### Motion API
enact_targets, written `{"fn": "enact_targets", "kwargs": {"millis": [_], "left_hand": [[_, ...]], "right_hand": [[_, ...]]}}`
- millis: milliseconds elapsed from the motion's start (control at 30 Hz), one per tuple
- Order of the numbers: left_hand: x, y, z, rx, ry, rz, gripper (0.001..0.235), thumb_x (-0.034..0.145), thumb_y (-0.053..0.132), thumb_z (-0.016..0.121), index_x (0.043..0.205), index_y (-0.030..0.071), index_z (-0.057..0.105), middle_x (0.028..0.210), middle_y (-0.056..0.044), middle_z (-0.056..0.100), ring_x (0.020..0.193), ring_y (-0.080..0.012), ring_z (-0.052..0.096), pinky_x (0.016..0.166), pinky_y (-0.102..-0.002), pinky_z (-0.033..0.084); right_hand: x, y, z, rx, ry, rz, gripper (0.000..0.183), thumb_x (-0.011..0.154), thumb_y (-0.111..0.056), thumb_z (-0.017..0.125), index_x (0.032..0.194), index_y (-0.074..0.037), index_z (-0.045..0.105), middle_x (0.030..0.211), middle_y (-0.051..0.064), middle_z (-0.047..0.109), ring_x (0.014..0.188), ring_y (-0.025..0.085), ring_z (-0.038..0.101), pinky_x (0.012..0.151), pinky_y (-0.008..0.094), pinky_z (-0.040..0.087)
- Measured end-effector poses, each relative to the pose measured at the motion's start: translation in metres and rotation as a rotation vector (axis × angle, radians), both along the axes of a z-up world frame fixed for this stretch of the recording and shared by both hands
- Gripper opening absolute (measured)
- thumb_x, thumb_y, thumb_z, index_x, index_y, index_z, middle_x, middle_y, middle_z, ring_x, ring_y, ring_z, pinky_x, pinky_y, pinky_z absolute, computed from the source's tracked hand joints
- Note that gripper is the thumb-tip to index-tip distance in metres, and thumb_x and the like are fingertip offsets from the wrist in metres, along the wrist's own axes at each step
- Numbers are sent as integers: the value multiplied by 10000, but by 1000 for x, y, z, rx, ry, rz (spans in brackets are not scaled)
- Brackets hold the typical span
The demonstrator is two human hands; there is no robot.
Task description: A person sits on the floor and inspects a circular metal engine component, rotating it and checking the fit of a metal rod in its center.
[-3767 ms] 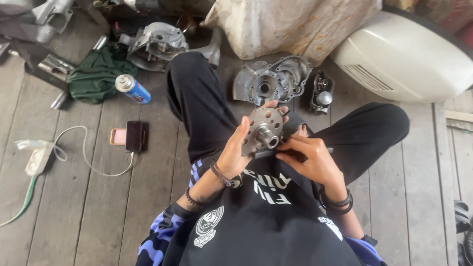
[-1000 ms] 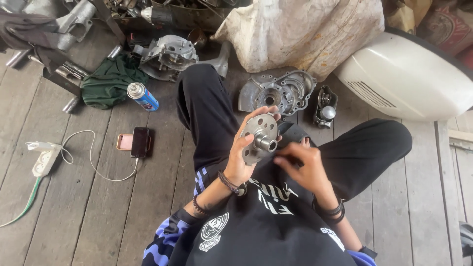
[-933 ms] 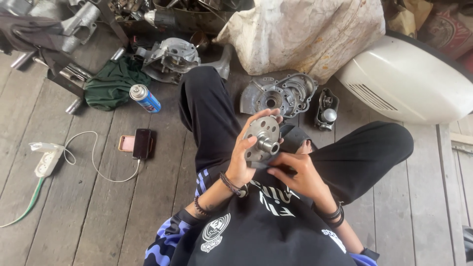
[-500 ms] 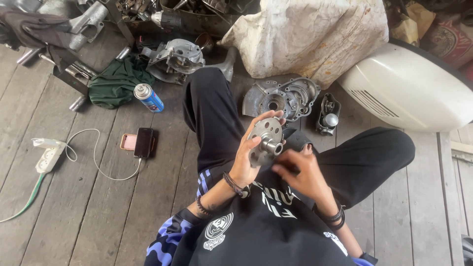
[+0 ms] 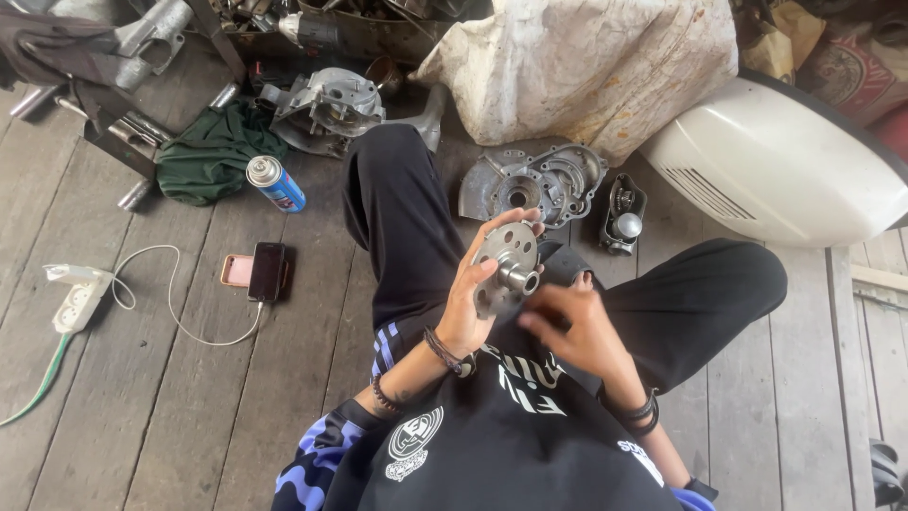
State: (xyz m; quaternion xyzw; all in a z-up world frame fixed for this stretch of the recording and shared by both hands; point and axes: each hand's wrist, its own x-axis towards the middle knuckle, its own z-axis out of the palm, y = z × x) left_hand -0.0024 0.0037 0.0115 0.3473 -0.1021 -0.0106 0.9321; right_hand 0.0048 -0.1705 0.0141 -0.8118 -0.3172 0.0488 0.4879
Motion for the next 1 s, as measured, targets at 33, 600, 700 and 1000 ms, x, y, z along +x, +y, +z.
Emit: {"fn": "enact_targets", "kwargs": {"millis": [33, 600, 700, 1000], "left_hand": [[1, 0, 1, 1, -4, -1, 683, 911, 404, 541, 1485, 60, 408, 1519, -151, 453, 1413, -259, 431, 1001, -397, 520], [-5, 0, 9, 6, -22, -49, 689, 877, 359, 542, 1468, 18, 442, 1495, -195, 482, 1415, -295, 447, 997, -425, 519], [-5, -2, 3, -2, -28, -41, 684, 836, 251, 532, 1458, -19, 439, 1488, -225, 480, 1415, -321, 446, 999, -439, 520], [2, -3, -7, -158, -62, -16, 678, 825, 233, 525, 1442, -41, 456, 1484, -295, 466, 1410, -403, 440, 1069, -481, 481]], "right_hand": [[0, 2, 6, 1, -4, -1, 119, 851, -162, 771, 893, -54, 744, 533, 75, 666, 434, 187, 664, 478, 316, 516], [-3, -7, 16, -72, -5, -37, 170, 820, -227, 833, 878, -86, 758, 670, 132, 725, 620, 292, 732, 788, 486, 554], [6, -29, -16, -37, -3, -120, 188, 830, -240, 834, 929, -97, 763, 725, 109, 726, 701, 314, 737, 693, 408, 560], [10, -50, -9, 9, 19, -444, 75, 942, -115, 754, 978, -51, 741, 700, 94, 707, 566, 166, 678, 562, 291, 530]]}}
